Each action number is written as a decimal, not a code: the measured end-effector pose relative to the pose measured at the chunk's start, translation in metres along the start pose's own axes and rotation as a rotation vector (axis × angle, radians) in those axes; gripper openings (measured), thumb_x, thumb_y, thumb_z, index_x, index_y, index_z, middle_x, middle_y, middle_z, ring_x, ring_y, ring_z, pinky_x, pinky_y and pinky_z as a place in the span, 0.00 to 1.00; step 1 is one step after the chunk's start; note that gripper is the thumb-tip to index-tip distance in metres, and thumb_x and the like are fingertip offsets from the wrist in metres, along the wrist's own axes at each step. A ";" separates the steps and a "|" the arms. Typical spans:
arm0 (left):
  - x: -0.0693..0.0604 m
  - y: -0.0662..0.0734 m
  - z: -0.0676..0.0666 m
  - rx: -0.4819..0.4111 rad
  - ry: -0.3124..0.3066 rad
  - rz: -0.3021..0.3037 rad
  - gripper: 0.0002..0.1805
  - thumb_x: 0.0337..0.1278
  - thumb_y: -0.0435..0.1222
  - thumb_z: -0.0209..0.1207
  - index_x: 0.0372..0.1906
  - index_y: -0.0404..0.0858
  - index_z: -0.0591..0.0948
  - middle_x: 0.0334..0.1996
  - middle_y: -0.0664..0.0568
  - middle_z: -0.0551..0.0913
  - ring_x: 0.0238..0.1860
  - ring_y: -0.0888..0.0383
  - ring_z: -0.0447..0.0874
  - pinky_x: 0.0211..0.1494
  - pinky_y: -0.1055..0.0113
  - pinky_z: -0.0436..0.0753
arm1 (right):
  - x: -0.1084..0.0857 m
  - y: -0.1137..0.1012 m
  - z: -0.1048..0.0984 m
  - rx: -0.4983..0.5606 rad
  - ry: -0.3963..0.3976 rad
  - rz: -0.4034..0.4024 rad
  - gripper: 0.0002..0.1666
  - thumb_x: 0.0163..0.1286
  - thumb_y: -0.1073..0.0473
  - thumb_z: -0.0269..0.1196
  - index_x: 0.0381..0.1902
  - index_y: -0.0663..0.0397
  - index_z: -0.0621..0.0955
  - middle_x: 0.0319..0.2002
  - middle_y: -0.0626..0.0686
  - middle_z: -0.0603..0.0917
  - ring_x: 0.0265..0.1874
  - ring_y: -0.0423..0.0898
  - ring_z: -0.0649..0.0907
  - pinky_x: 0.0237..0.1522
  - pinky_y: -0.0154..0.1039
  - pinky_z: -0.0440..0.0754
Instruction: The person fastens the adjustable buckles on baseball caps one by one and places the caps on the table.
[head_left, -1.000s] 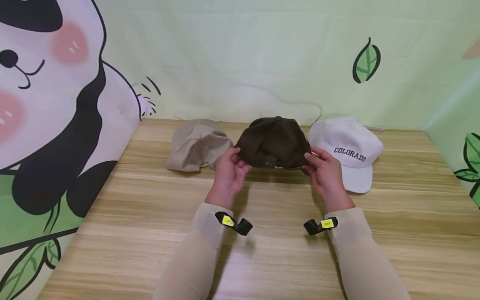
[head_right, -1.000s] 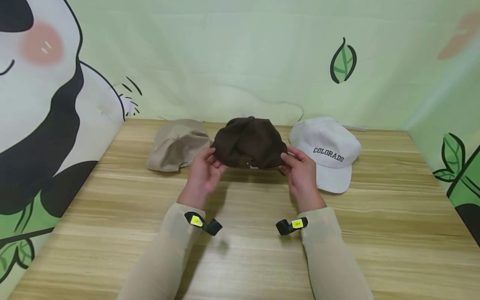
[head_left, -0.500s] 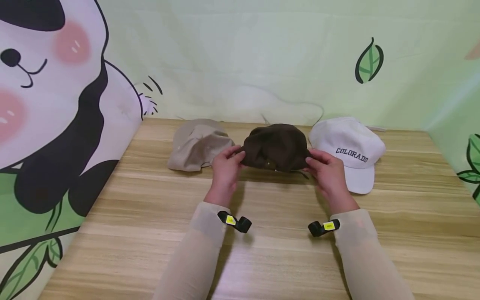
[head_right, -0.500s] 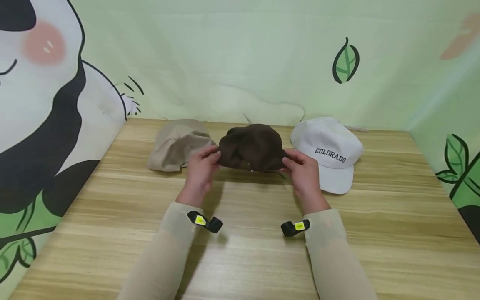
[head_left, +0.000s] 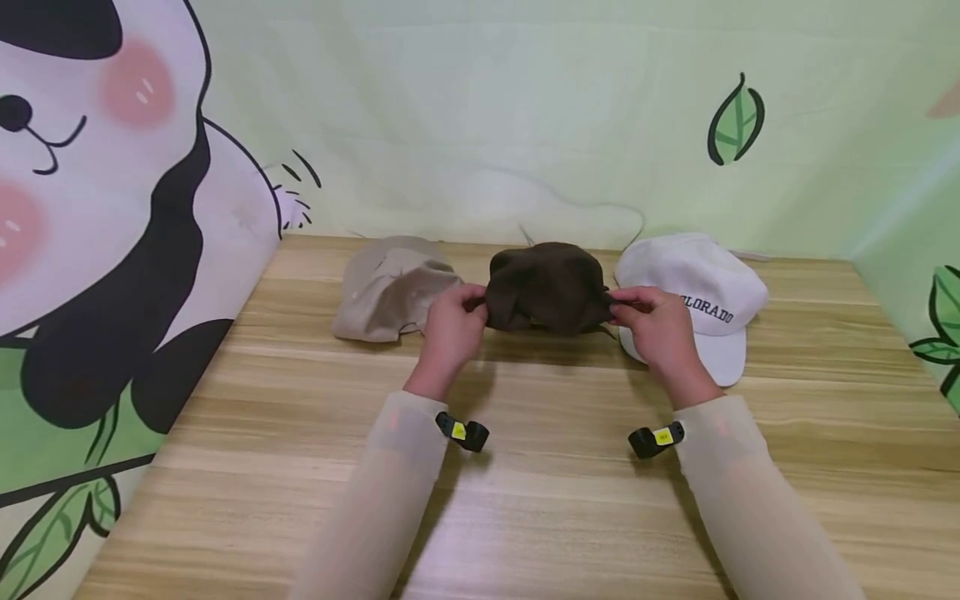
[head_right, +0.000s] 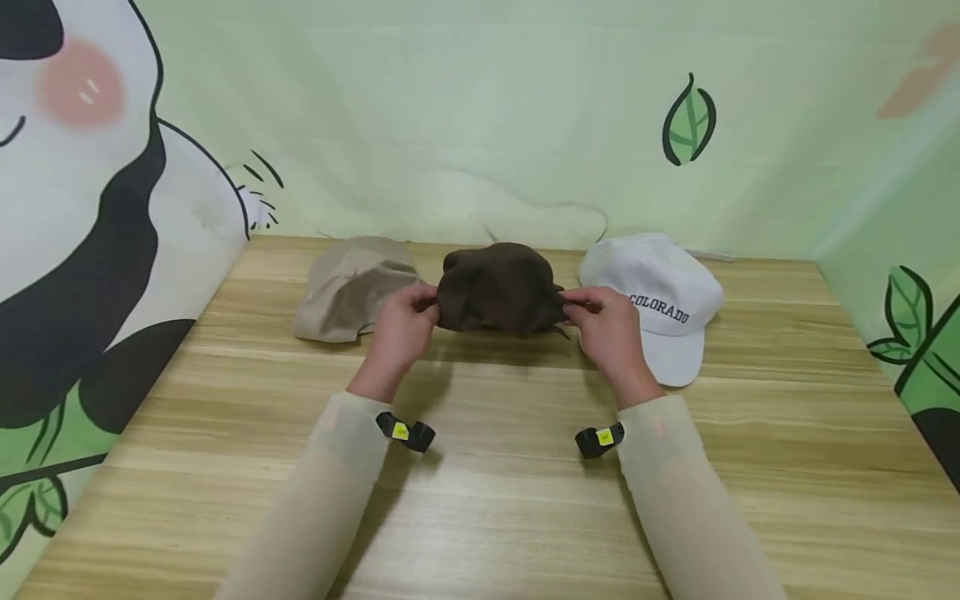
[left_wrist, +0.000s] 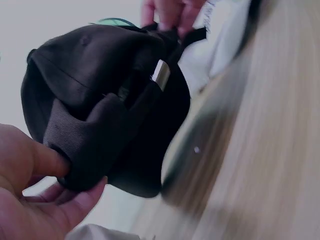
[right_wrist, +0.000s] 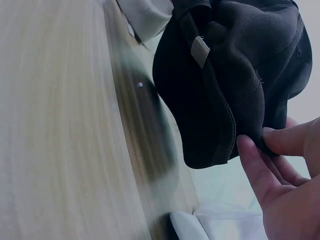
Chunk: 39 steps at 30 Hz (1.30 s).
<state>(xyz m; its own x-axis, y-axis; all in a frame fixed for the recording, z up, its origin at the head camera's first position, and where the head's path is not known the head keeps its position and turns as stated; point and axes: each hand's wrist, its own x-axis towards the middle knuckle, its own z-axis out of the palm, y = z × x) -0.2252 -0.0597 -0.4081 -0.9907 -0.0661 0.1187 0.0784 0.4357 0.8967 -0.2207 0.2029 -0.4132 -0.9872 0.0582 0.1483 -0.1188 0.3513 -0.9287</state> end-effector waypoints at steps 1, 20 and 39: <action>0.002 -0.001 0.000 0.023 0.004 0.020 0.10 0.61 0.28 0.57 0.44 0.34 0.85 0.41 0.44 0.84 0.45 0.50 0.81 0.50 0.58 0.81 | 0.002 0.000 0.001 -0.005 0.001 -0.004 0.13 0.66 0.69 0.62 0.48 0.68 0.83 0.45 0.64 0.82 0.27 0.29 0.84 0.36 0.26 0.84; 0.018 -0.033 0.010 0.244 -0.089 0.004 0.12 0.55 0.27 0.58 0.41 0.39 0.87 0.44 0.48 0.88 0.48 0.51 0.82 0.55 0.55 0.77 | 0.017 0.032 0.014 -0.383 -0.005 -0.001 0.11 0.62 0.66 0.61 0.40 0.56 0.87 0.46 0.60 0.84 0.50 0.55 0.81 0.53 0.46 0.75; 0.019 -0.052 0.016 0.144 -0.083 -0.017 0.11 0.55 0.26 0.58 0.38 0.38 0.88 0.41 0.47 0.88 0.42 0.52 0.80 0.47 0.63 0.77 | 0.017 0.039 0.015 -0.495 -0.051 -0.011 0.10 0.60 0.66 0.64 0.38 0.55 0.88 0.45 0.58 0.86 0.52 0.55 0.80 0.55 0.50 0.75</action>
<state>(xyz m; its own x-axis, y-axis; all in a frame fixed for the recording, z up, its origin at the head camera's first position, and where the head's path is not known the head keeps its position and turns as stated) -0.2500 -0.0695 -0.4593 -0.9980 -0.0030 0.0633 0.0508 0.5594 0.8274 -0.2432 0.2039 -0.4520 -0.9916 0.0108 0.1292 -0.0768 0.7542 -0.6521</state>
